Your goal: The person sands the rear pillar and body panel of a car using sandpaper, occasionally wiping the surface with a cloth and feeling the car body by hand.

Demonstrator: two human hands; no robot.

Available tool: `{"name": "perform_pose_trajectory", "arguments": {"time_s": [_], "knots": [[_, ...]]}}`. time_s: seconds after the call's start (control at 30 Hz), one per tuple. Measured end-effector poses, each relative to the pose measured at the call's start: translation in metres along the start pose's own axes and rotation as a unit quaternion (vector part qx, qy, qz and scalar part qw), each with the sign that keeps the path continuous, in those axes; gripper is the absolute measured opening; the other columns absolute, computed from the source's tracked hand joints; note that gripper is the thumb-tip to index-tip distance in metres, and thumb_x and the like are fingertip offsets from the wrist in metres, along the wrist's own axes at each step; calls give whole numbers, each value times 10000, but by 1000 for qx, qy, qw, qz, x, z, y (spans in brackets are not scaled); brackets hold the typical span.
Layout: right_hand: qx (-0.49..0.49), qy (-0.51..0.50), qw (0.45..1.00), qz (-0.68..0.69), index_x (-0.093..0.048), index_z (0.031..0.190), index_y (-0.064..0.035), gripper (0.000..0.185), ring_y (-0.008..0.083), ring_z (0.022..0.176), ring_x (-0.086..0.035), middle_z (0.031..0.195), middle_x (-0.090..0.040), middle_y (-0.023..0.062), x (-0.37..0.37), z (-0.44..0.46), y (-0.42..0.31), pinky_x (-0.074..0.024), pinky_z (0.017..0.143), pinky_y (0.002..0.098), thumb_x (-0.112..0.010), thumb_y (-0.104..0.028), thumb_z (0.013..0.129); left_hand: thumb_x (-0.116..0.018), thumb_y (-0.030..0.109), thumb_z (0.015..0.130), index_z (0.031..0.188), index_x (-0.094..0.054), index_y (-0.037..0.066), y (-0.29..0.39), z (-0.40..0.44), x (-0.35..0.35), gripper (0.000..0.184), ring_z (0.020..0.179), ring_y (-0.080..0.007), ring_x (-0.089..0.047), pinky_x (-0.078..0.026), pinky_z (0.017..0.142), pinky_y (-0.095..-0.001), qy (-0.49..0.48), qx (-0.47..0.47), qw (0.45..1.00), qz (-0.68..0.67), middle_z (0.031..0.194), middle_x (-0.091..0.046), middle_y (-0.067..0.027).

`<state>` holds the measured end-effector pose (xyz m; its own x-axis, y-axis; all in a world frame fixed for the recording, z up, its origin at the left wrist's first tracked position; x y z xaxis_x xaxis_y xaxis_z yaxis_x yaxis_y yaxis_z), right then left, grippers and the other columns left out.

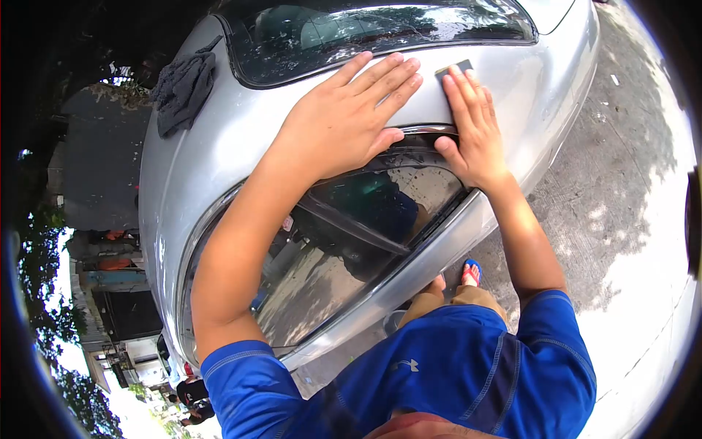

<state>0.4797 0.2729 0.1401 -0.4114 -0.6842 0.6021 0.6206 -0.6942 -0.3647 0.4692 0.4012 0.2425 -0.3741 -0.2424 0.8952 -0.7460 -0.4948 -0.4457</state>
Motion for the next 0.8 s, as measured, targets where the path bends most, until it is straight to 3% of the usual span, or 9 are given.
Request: {"name": "perform_pose_trajectory", "arguments": {"time_s": [0.07,0.13,0.23,0.33,0.4,0.5,0.6,0.7,0.8], "knots": [[-119,87,988,37,-318,1671,2,872,462,1598,-265,1715,-329,233,9,-9,68,-198,1297,572,-341,-656,1100,-587,469,1042,1673,-369,105,2,7,-3,760,1614,-257,-320,-237,1333,-460,22,8,1000,4,1746,-350,-85],[-98,91,991,28,-285,1681,13,849,467,1607,-246,1720,-296,254,4,-11,58,-167,1290,612,-327,-619,1115,-552,508,1051,1677,-374,127,-1,-20,4,754,1616,-255,-316,-229,1334,-470,-9,16,1000,-10,1751,-345,-75],[49,-12,997,51,-263,1684,24,874,469,1620,-224,1732,-277,267,-6,-9,-21,-162,1309,577,-340,-630,1109,-497,578,1054,1679,-387,154,-20,-89,23,763,1621,-273,-307,-213,1336,-482,-76,94,992,19,1757,-335,-63],[-39,55,996,61,-292,1680,10,893,454,1620,-237,1733,-292,251,7,1,50,-158,1321,549,-359,-661,1094,-456,630,1056,1678,-401,161,-54,-188,42,781,1629,-329,-279,-188,1338,-484,-115,229,965,54,1767,-312,-88],[49,-7,997,55,-318,1674,-5,930,404,1627,-248,1739,-303,219,-2,17,-4,-161,1327,527,-387,-701,1061,-485,612,1063,1666,-416,125,-83,-252,53,778,1616,-372,-304,-221,1324,-475,-33,357,934,-7,1746,-350,-133],[180,-94,978,42,-345,1669,-22,977,339,1635,-259,1744,-320,176,-10,35,-93,-170,1333,496,-420,-747,1018,-589,560,1030,1649,-451,175,-101,-313,55,742,1588,-382,-361,-285,1299,-486,61,452,884,-100,1715,-409,-135],[191,-71,979,27,-372,1658,-30,1004,307,1630,-280,1733,-359,132,-7,80,-103,-191,1334,476,-447,-769,983,-624,587,995,1621,-489,152,-102,-352,55,774,1560,-397,-411,-319,1280,-492,76,493,862,-87,1677,-466,-158],[378,-161,907,89,-379,1643,-3,1021,318,1617,-304,1722,-365,167,-21,57,-179,-227,1328,472,-432,-782,985,-652,603,967,1584,-535,139,-101,-366,54,780,1542,-405,-438,-331,1273,-497,109,509,851,-66,1656,-493,-169],[344,-96,933,41,-388,1634,5,1026,322,1611,-315,1716,-372,172,-20,108,-183,-239,1325,468,-435,-789,985,-680,596,949,1552,-570,131,-100,-367,56,769,1524,-412,-463,-342,1266,-498,128,519,843,-57,1626,-528,-178]]}}
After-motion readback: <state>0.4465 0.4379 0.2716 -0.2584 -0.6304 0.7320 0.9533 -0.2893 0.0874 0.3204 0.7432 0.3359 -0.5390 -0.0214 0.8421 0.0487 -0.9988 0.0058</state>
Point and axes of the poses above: each hand's wrist, its own z-axis towards the middle knuckle, its own x-axis out of the back of the hand, y = z × x, the point moved 10 cm from there along z, towards the middle knuckle
